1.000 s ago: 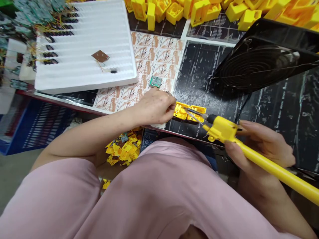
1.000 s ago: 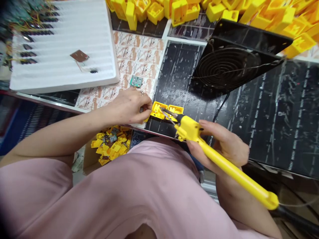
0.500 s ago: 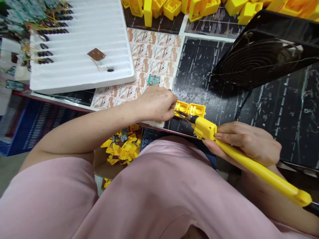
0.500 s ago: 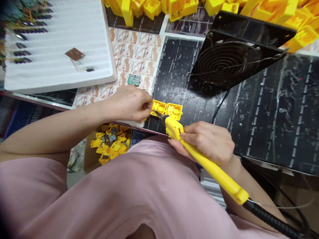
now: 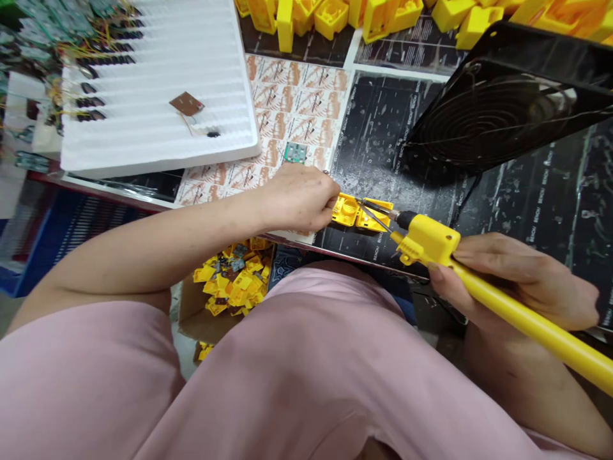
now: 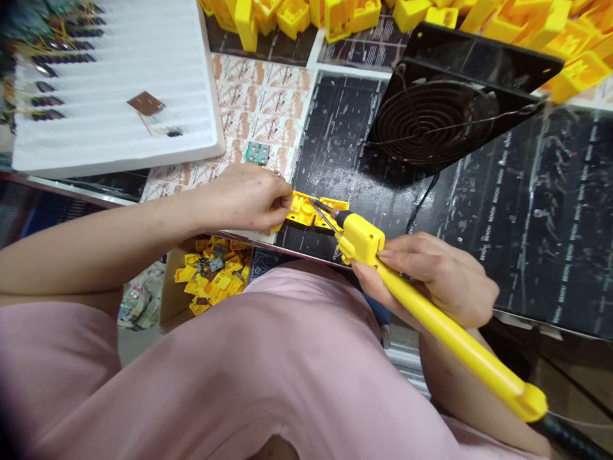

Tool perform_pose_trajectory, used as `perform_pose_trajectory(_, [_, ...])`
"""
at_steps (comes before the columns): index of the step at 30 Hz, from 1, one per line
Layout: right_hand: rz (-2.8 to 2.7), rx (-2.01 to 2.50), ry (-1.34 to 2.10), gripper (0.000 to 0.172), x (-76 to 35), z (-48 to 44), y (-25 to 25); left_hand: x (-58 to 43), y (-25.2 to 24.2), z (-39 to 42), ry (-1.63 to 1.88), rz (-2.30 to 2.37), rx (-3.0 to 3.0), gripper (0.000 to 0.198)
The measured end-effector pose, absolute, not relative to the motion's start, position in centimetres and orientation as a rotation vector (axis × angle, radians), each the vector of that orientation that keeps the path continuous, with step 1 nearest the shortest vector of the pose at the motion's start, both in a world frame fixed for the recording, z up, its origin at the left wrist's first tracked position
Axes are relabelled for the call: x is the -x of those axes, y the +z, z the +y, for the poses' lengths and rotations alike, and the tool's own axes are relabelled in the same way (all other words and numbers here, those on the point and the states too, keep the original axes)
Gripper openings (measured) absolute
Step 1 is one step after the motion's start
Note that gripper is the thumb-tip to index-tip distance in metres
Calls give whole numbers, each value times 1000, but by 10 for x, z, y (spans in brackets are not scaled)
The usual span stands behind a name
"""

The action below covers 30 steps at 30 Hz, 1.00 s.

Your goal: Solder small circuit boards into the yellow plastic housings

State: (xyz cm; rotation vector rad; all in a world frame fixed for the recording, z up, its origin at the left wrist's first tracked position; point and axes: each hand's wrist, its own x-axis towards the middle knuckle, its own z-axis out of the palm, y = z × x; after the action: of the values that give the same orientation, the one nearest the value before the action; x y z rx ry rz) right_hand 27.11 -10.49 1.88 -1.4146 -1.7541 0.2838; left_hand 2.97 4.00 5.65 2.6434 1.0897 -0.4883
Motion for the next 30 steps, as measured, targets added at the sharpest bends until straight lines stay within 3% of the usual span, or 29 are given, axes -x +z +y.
perform_pose_trajectory(2, [-1775, 1371, 191, 21, -268, -108, 19, -28, 55, 38, -453, 1079, -2674, 22])
perform_pose_trajectory(6, [-1718, 1442, 112, 45, -265, -115, 14, -24, 51, 36, -381, 1070, -2731, 23])
perform_pose_trajectory(13, [-1775, 1360, 72, 59, -270, -113, 7, -9, 52, 44, -218, 1038, -2662, 26])
perform_pose_trajectory(24, [-1713, 1369, 141, 58, -267, -112, 10, -13, 54, 42, -258, 1125, -2588, 28])
perform_pose_trajectory(30, [-1683, 1372, 197, 57, -266, -110, 8, -1, 38, 36, -17, 1155, -2522, 27])
